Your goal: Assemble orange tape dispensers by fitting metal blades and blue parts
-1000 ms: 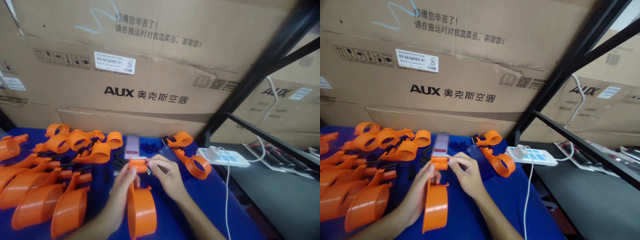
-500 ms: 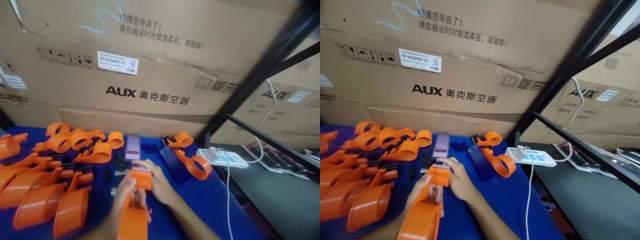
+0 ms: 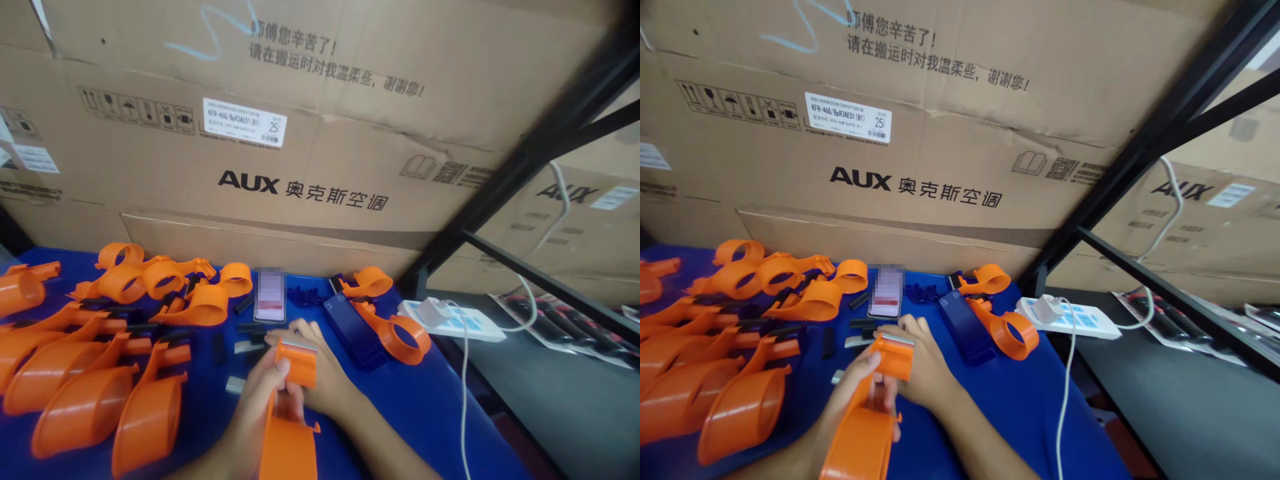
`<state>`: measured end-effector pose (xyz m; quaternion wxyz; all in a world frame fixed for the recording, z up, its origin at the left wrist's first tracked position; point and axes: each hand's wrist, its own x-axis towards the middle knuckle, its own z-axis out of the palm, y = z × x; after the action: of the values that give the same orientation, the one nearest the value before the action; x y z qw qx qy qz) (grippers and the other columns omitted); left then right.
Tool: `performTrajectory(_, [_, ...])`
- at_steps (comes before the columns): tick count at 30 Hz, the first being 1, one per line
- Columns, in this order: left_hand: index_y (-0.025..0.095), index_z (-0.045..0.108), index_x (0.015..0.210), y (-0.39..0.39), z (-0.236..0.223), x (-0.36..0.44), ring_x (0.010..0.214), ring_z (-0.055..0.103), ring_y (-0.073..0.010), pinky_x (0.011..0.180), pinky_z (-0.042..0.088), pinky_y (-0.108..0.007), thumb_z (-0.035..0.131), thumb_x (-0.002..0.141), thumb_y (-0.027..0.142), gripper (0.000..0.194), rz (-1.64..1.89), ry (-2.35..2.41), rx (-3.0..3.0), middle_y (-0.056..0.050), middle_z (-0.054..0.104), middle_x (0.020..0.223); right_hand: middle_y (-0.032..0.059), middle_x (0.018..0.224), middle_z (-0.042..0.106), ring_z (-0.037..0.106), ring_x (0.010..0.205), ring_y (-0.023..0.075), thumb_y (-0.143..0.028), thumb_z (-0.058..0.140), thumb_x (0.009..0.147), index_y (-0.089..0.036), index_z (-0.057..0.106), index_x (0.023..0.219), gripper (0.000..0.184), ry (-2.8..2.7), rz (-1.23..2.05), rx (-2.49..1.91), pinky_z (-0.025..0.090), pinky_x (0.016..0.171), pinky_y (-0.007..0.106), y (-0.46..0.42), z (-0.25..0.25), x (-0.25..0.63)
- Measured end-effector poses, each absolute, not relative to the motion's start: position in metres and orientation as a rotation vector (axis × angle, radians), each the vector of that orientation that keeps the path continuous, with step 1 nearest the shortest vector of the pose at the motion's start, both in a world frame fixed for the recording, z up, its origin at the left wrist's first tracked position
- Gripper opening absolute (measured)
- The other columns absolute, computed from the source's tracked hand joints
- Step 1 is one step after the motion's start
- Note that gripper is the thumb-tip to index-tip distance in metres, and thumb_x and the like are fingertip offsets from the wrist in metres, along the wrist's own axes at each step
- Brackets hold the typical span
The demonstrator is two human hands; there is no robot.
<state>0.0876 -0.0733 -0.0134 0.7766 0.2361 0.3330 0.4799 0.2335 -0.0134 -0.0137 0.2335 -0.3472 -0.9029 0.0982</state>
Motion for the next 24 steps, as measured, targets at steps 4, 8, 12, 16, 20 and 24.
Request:
performTrajectory(4, [0.021,0.061,0.11,-0.07,-0.02,0.089,0.037,0.059,-0.0172,0.042,0.041,-0.023,0.076,0.073,0.067,0.061,0.961,0.709,0.57,0.002,0.061,0.049,0.0099,0.123,0.072,0.053,0.102,0.0275,-0.041,0.06,0.1,-0.023,0.065,0.131,0.036,-2.463,0.274,-1.007,0.042,0.082,0.041,-0.009,-0.012,0.237])
performTrajectory(8, [0.021,0.061,0.108,-0.069,-0.023,0.089,0.038,0.059,-0.0173,0.044,0.045,-0.025,0.078,0.074,0.064,0.057,0.987,0.687,0.577,0.003,0.061,0.049,0.0095,0.114,0.073,0.054,0.101,0.0277,-0.039,0.058,0.102,-0.023,0.066,0.128,0.032,-2.483,0.245,-1.071,0.041,0.08,0.04,-0.007,-0.013,0.235])
performTrajectory(12, [0.022,0.06,0.102,-0.065,-0.022,0.086,0.038,0.06,-0.0184,0.041,0.045,-0.026,0.077,0.074,0.063,0.052,1.039,0.704,0.572,0.003,0.062,0.052,0.0096,0.113,0.073,0.057,0.097,0.0272,-0.038,0.062,0.099,-0.022,0.067,0.126,0.031,-2.44,0.256,-1.083,0.043,0.08,0.041,-0.009,-0.009,0.236])
performTrajectory(16, [0.021,0.06,0.094,-0.061,-0.016,0.082,0.038,0.058,-0.0173,0.042,0.045,-0.026,0.076,0.075,0.063,0.049,1.105,0.743,0.562,0.003,0.061,0.051,0.0103,0.117,0.073,0.062,0.103,0.0277,-0.026,0.059,0.099,-0.023,0.066,0.126,0.028,-2.148,0.231,-1.1,0.046,0.091,0.045,-0.008,0.004,0.246])
performTrajectory(20, [0.021,0.062,0.096,-0.066,-0.006,0.085,0.05,0.061,-0.0154,0.057,0.054,-0.029,0.075,0.081,0.053,0.038,1.242,0.806,0.503,0.003,0.064,0.061,0.0089,0.111,0.073,0.066,0.091,0.0238,-0.023,0.061,0.098,-0.025,0.068,0.125,0.028,-1.797,0.204,-1.053,0.053,0.086,0.042,-0.012,0.019,0.257])
performTrajectory(24, [0.02,0.064,0.095,-0.071,-0.002,0.091,0.058,0.062,-0.014,0.069,0.058,-0.031,0.078,0.081,0.045,0.031,1.328,0.813,0.538,0.003,0.065,0.067,0.0088,0.109,0.075,0.069,0.094,0.0254,-0.017,0.065,0.092,-0.027,0.071,0.12,0.03,-1.903,0.229,-0.834,0.056,0.086,0.045,-0.023,0.024,0.253])
